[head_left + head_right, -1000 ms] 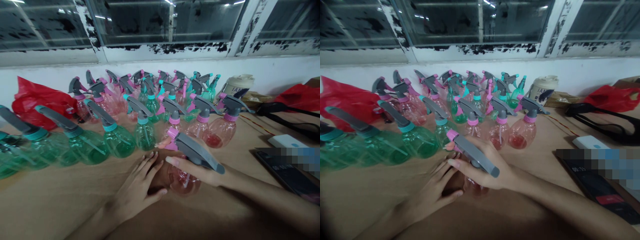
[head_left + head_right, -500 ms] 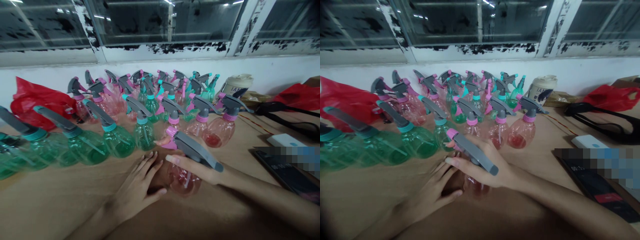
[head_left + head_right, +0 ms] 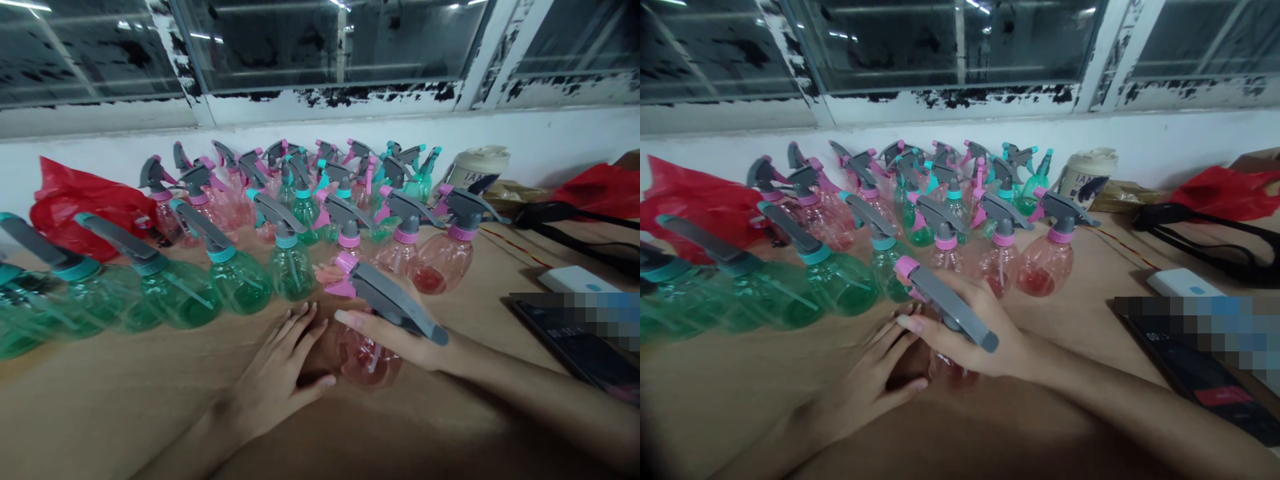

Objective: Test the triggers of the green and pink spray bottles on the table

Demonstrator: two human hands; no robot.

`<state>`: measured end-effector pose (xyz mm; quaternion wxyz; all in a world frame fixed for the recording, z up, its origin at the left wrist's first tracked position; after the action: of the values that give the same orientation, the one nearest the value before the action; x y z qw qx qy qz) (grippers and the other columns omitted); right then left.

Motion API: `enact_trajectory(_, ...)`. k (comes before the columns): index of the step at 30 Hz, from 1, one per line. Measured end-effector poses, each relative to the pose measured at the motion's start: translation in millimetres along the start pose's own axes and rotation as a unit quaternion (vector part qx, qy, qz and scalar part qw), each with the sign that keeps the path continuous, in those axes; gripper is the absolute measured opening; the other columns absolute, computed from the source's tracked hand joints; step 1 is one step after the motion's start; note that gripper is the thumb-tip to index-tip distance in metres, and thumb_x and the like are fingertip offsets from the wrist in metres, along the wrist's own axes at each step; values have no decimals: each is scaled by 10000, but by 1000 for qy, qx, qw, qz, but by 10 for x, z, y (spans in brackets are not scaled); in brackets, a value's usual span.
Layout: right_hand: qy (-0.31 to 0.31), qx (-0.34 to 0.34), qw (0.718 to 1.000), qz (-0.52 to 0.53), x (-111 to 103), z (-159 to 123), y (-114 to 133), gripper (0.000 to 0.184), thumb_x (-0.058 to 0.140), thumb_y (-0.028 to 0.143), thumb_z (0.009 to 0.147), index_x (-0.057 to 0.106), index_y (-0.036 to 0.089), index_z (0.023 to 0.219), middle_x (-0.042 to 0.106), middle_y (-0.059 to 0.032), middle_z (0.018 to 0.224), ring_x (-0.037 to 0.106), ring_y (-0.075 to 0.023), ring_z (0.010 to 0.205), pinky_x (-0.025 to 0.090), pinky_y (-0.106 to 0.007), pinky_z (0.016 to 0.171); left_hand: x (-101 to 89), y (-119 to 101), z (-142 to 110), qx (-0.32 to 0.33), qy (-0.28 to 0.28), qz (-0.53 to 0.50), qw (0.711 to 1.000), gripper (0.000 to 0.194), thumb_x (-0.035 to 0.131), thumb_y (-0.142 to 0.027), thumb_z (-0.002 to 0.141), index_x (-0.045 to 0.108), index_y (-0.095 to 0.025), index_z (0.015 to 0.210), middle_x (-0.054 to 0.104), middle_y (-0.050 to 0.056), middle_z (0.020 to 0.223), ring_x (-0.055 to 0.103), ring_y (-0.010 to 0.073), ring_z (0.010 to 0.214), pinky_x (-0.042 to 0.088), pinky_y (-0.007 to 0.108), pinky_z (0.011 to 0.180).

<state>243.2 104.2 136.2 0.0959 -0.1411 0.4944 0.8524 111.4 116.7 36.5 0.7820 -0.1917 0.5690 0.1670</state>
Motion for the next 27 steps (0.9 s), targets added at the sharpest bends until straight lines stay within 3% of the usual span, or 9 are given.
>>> enact_trajectory(10,19,-20,999,19,24,-18,14,129,609,269,833,606,232,957,647,-6,922,634,-164,825,518,-302,734,-10,-18,3,3,4,13,1000,686,579,-516,857,341,-174,1402,313,138,1498,295,309,1363,318,494,1074)
enact_trajectory(16,36,-2,999,-31,9,-16,-20,16,575,235,850,580,230,835,598,31,750,593,-128,697,474,-278,680,48,13,-10,2,15,-1,1000,680,539,-544,875,324,-191,1416,277,133,1514,309,315,1354,306,505,1076)
enact_trajectory(20,26,-20,999,-23,2,-1,5,33,574,250,849,603,236,859,633,25,787,615,-134,711,489,-278,666,17,4,-9,3,8,7,1000,692,541,-540,875,314,-188,1426,302,131,1504,311,315,1353,317,506,1070)
enact_trajectory(23,19,-23,1000,-9,8,-9,-7,186,630,284,823,615,238,1003,673,2,923,648,-155,801,520,-292,715,-23,-23,9,6,9,22,1000,679,557,-532,868,354,-166,1404,327,142,1491,310,310,1357,333,494,1064)
enact_trajectory(27,-7,-34,999,21,-14,-37,-35,469,671,266,799,511,277,1240,640,-20,1167,638,-177,996,516,-316,861,-49,-36,28,5,11,30,999,666,552,-531,868,368,-162,1392,340,144,1485,318,306,1355,337,498,1060)
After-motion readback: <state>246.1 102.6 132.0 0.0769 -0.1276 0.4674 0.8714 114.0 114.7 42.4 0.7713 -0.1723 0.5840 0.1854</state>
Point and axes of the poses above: each hand's wrist, its own z-axis towards the middle knuckle, its own x-axis out of the palm, y = z × x, the point moved 9 cm from there along z, towards the middle knuckle
